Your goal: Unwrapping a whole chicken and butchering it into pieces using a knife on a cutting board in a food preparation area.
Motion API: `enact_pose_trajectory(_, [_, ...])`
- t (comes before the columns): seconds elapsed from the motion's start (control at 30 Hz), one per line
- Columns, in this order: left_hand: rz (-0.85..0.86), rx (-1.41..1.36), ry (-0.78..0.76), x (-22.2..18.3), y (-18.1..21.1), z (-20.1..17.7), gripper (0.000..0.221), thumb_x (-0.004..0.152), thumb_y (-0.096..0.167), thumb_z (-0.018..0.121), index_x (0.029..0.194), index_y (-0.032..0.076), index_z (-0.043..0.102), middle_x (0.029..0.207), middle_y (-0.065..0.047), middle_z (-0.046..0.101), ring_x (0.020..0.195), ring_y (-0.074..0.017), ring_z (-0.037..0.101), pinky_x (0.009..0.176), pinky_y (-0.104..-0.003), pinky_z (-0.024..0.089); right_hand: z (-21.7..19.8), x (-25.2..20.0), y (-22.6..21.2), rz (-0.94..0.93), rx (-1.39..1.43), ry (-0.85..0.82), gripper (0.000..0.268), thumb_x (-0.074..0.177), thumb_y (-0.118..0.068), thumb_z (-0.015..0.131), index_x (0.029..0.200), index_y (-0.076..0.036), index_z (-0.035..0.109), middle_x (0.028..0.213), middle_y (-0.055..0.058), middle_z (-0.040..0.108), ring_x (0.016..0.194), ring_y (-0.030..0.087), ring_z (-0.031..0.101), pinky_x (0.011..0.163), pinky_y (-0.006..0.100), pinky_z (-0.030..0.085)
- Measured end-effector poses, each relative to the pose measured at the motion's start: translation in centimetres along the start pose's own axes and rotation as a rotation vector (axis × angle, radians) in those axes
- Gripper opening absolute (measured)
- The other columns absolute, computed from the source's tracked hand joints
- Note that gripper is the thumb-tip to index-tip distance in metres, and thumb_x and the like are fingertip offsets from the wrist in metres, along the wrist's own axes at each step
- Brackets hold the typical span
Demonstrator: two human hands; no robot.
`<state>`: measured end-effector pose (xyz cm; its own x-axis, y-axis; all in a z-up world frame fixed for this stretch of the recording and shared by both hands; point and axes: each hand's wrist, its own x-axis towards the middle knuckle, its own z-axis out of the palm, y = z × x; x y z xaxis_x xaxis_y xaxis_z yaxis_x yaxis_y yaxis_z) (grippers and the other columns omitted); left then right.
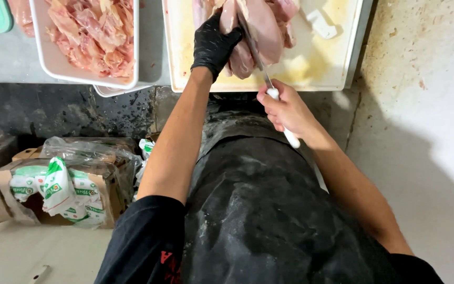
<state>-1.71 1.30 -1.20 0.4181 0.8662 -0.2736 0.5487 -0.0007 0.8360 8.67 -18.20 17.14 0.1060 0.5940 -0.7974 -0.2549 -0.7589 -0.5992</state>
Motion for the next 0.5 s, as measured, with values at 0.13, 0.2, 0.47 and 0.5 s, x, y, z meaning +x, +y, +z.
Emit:
enact_pose_trajectory(0.13, [0.085,0.026,0.019,0.9,-1.0,0.3,0.063,0.074,0.048,0.075,0.128,0.016,0.071,0.120,-0.002,0.081,0.109,-0.0214,0.076,0.088,-0.036,0.056,-0.5,0.7,-0.2,-0.021,0.031,-0.029,0.018,0.109,-0.026,0.056,0.095,-0.019,0.046,0.062,-0.005,0.028,0.044,0.007,0.024,0.036,0.027,0.021])
enact_pose_trajectory(0.2, [0.060,0.021,0.002,-0.2,-0.4,0.1,0.057,0.074,0.049,0.073,0.122,0.018,0.075,0.114,0.001,0.082,0.102,-0.0181,0.078,0.083,-0.035,0.056,-0.4,1.0,0.1,-0.045,0.053,-0.033,0.018,0.108,-0.023,0.057,0.095,-0.017,0.047,0.060,-0.004,0.030,0.042,0.007,0.027,0.033,0.027,0.023])
enact_pose_trajectory(0.47, [0.032,-0.046,-0.027,-0.9,1.4,-1.0,0.060,0.076,0.041,0.074,0.131,0.017,0.069,0.114,0.000,0.082,0.104,-0.0147,0.076,0.086,-0.034,0.059,-1.0,-0.3,-2.2,0.033,0.029,-0.051,0.019,0.110,-0.019,0.057,0.094,-0.016,0.046,0.063,-0.003,0.034,0.044,0.007,0.029,0.035,0.026,0.026])
enact_pose_trajectory(0.5, [0.037,-0.047,-0.029,-1.1,1.9,-1.3,0.060,0.076,0.041,0.074,0.131,0.017,0.069,0.114,0.000,0.082,0.104,-0.0147,0.076,0.086,-0.034,0.059,-1.0,-0.6,-2.5,0.030,0.030,-0.047,0.019,0.110,-0.019,0.057,0.094,-0.016,0.046,0.063,-0.003,0.034,0.044,0.007,0.029,0.035,0.026,0.026])
